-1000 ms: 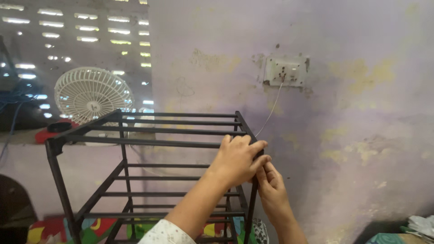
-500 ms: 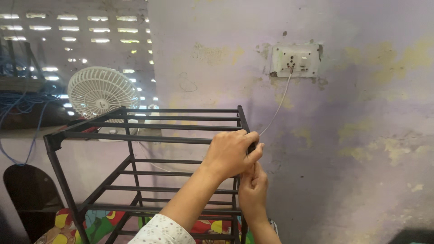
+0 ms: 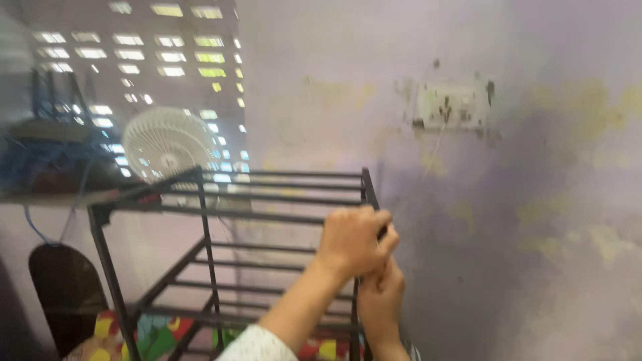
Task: The person disassembles a black metal shelving unit by hand. They remove the vertical support poles from the horizontal frame sections and place them on the bed.
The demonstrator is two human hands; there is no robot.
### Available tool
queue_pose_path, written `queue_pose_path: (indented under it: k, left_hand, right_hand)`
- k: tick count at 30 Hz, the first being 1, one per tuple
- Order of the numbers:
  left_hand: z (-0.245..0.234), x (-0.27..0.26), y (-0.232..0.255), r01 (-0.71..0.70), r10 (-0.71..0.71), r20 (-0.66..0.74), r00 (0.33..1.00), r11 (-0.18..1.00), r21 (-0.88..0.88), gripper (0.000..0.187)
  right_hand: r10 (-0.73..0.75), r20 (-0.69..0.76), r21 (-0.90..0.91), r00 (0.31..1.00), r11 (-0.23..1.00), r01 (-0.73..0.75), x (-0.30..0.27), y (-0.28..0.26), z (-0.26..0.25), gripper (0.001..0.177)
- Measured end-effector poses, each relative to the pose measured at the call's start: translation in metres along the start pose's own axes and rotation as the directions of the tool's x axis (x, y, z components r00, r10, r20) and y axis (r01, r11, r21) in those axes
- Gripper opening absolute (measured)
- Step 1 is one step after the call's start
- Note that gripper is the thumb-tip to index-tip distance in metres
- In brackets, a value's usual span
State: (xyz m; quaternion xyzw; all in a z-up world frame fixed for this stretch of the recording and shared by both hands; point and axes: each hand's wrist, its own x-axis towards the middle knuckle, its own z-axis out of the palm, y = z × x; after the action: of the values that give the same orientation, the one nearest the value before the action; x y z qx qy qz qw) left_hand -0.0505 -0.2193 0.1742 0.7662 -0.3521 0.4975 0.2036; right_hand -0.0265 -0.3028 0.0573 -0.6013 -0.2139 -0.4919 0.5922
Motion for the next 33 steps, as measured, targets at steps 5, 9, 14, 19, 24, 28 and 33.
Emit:
queue_pose_path:
  k: [5,9,14,19,24,28,33]
  left_hand:
    - [-0.004,0.003,-0.005,0.075,-0.075,0.032,0.997,0.997,0.005,0.024]
    - [-0.004,0.007,-0.004,0.087,-0.088,0.083,0.993,0.996,0.018,0.026]
    - [-0.004,0.009,0.0,0.107,-0.111,0.095,0.989,0.993,0.046,0.028]
    - [-0.005,0.008,-0.001,0.133,-0.143,0.136,0.98,0.988,0.084,0.026]
    - [-0.008,0.007,-0.007,0.126,-0.134,0.109,0.985,0.989,0.078,0.027]
    - [-0.006,0.009,0.0,0.12,-0.129,0.121,0.984,0.99,0.074,0.027]
    - [-0.007,0.011,0.003,0.132,-0.141,0.129,0.982,0.988,0.077,0.026]
  right_hand:
    - [0.363,0.202,0.261,0.909,0.875,-0.408,0.007,0.012,-0.007,0.027]
    - [0.187,0.178,0.242,0.966,0.943,-0.227,0.009,0.008,-0.012,0.022]
    - [-0.008,-0.001,0.028,1.0,1.0,0.008,0.003,-0.009,0.001,0.019]
    - [0.008,-0.019,0.001,1.0,1.0,-0.008,0.001,-0.014,0.004,0.021]
    - [0.203,0.214,0.331,0.955,0.905,-0.267,0.007,-0.011,-0.002,0.025]
    - [0.167,0.118,0.215,0.979,0.958,-0.189,0.005,-0.014,-0.003,0.023]
    - [0.088,-0.047,0.021,0.995,0.996,-0.087,0.001,-0.02,0.006,0.019]
